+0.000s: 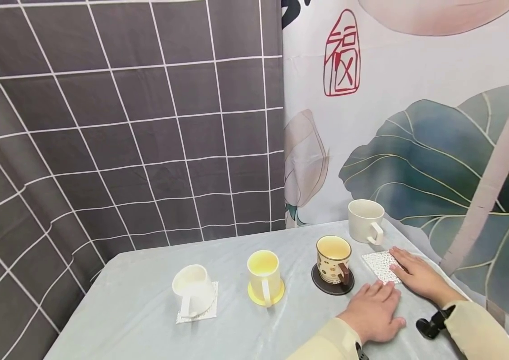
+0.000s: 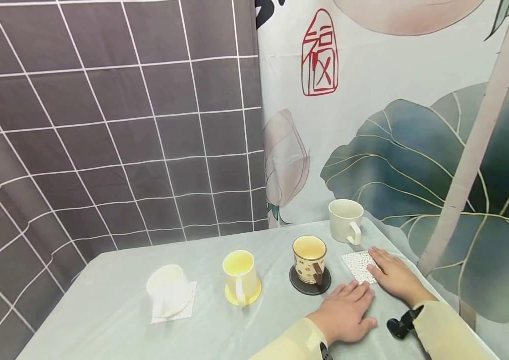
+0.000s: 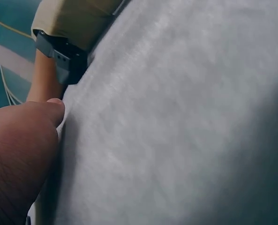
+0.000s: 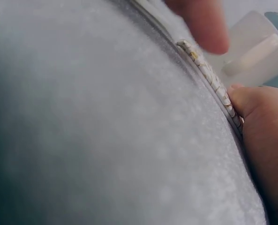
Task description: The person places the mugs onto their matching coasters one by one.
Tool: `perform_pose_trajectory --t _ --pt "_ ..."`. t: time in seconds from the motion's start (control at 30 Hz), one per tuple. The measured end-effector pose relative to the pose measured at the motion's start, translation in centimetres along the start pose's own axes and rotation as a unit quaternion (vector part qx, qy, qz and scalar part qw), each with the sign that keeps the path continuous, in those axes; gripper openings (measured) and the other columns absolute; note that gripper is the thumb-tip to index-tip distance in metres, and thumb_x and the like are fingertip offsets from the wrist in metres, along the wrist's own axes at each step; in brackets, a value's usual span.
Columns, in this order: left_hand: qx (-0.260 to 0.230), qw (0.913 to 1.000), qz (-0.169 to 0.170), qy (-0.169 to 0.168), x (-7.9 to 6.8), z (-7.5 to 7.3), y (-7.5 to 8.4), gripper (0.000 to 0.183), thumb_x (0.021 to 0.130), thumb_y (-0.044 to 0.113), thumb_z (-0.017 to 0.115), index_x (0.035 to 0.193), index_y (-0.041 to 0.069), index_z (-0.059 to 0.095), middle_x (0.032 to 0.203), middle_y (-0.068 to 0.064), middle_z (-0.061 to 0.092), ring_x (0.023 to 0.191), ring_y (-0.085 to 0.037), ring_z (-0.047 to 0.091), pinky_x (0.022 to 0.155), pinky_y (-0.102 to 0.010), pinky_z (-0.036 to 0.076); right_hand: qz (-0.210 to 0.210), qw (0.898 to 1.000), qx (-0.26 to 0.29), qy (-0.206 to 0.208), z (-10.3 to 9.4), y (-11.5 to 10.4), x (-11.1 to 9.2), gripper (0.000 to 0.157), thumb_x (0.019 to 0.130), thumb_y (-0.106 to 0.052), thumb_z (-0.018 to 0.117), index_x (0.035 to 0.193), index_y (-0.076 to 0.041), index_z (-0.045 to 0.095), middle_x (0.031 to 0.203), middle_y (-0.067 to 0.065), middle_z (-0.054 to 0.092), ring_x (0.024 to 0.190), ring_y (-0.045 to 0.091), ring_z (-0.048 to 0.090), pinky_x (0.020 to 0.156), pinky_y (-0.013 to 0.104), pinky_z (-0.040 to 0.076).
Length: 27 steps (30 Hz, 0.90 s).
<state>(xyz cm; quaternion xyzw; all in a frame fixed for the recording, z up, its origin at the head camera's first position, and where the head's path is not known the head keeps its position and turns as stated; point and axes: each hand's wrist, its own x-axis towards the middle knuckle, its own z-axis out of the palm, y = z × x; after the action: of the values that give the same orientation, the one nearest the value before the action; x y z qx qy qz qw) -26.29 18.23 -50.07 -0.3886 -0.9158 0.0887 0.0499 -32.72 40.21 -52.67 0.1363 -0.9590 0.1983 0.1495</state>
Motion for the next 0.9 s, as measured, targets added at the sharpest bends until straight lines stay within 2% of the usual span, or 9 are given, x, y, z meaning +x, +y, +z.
perform_pose_trajectory --t 0.27,0.63,0.9 --pt "-0.005 1.0000 0.004 0.006 0.0 0.9 0.1 0.062 0.103 0.063 0.023 0.160 0.037 0.026 0.164 0.021 0.019 0.149 0.001 0.018 0.119 -0.023 0.022 0.012 1.000 -0.001 -0.007 0.0 0.1 -0.2 0.055 0.103 -0.026 0.055 0.137 0.017 0.049 0.142 0.040 0.044 0.130 0.059 0.041 0.104 0.069 0.032" --pt "-0.017 0.9998 -0.001 -0.003 0.5 1.0 -0.5 0.065 0.103 0.065 0.021 0.160 0.036 0.024 0.165 0.019 0.017 0.150 0.001 0.016 0.120 -0.023 0.021 0.018 1.000 0.001 -0.017 0.0 0.1 0.1 0.057 0.104 -0.028 0.053 0.140 0.016 0.047 0.144 0.039 0.042 0.132 0.058 0.039 0.106 0.069 0.029" --pt "-0.025 0.9996 -0.006 0.013 0.3 1.4 -0.7 0.063 0.103 0.064 0.018 0.160 0.038 0.026 0.166 0.019 0.017 0.150 0.001 0.016 0.121 -0.027 0.021 0.021 1.000 0.000 -0.017 0.1 -0.4 0.3 0.056 0.104 -0.027 0.054 0.140 0.015 0.047 0.144 0.039 0.042 0.133 0.058 0.038 0.107 0.070 0.028"
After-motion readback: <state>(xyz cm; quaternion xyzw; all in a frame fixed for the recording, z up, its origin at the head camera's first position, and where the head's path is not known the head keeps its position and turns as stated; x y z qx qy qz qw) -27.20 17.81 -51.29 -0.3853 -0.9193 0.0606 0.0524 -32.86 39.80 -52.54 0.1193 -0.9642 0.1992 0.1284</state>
